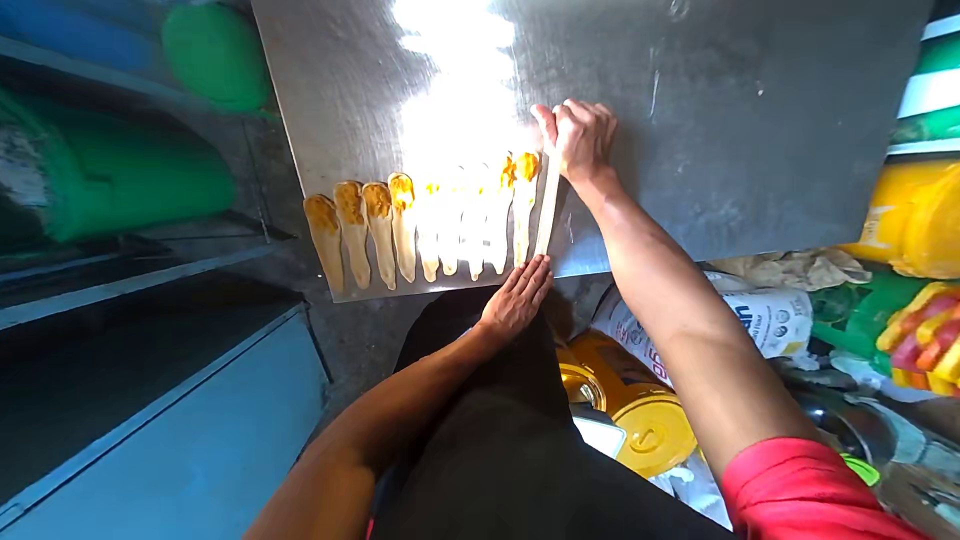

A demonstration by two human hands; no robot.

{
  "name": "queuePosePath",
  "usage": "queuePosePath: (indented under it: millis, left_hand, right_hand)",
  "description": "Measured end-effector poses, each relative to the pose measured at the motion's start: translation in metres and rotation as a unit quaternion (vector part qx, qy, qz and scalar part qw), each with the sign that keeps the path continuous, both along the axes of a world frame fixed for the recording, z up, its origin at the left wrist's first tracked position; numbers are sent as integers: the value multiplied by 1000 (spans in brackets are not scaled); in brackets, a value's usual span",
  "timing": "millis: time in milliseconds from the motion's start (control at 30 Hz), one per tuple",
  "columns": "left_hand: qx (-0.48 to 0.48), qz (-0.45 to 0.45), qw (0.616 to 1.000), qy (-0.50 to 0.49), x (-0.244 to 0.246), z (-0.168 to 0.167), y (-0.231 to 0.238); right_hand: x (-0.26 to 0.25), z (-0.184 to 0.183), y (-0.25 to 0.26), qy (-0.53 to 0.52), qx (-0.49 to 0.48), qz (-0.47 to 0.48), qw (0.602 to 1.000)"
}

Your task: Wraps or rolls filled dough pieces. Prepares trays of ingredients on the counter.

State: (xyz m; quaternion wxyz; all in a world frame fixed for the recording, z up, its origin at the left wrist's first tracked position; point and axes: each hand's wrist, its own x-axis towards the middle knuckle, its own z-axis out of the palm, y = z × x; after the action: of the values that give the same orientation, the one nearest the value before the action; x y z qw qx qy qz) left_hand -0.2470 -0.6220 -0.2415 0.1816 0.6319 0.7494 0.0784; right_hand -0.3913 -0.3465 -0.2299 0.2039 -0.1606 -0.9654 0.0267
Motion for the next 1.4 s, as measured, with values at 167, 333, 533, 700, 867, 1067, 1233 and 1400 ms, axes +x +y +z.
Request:
queuePosePath:
  millis: [167,333,533,700,867,1067,1233,1400]
  left_hand:
    - [3,0,1000,-9,1,-4,-3]
    - [-7,-10,999,-48,-1,-2,-5]
    - [41,-23,998,-46,4,-3,-15]
    - [24,-46,998,19,0,-5,-13]
    - [25,-44,997,52,-3,-7,-4]
    - [53,-66,996,29,1,-14,-19]
    - [34,-92,994,56,-5,-8,-22]
    - [111,-97,985,-85,-33,16,-55]
  right_hand:
    - [60,-10,-48,-185,-87,-47,978]
    - [182,13,-130,-203,-150,-3,967]
    - [138,-3,-102,-111,-94,-56,988]
    - [75,5,-58,-82,-72,15,994]
    - [70,-13,-53,-101,-47,-20,994]
    - [168,6,-120,-221,-148,12,964]
    - [137,-8,-99,-148,-96,-45,983]
    - [164,-10,-123,-158,-129,-27,979]
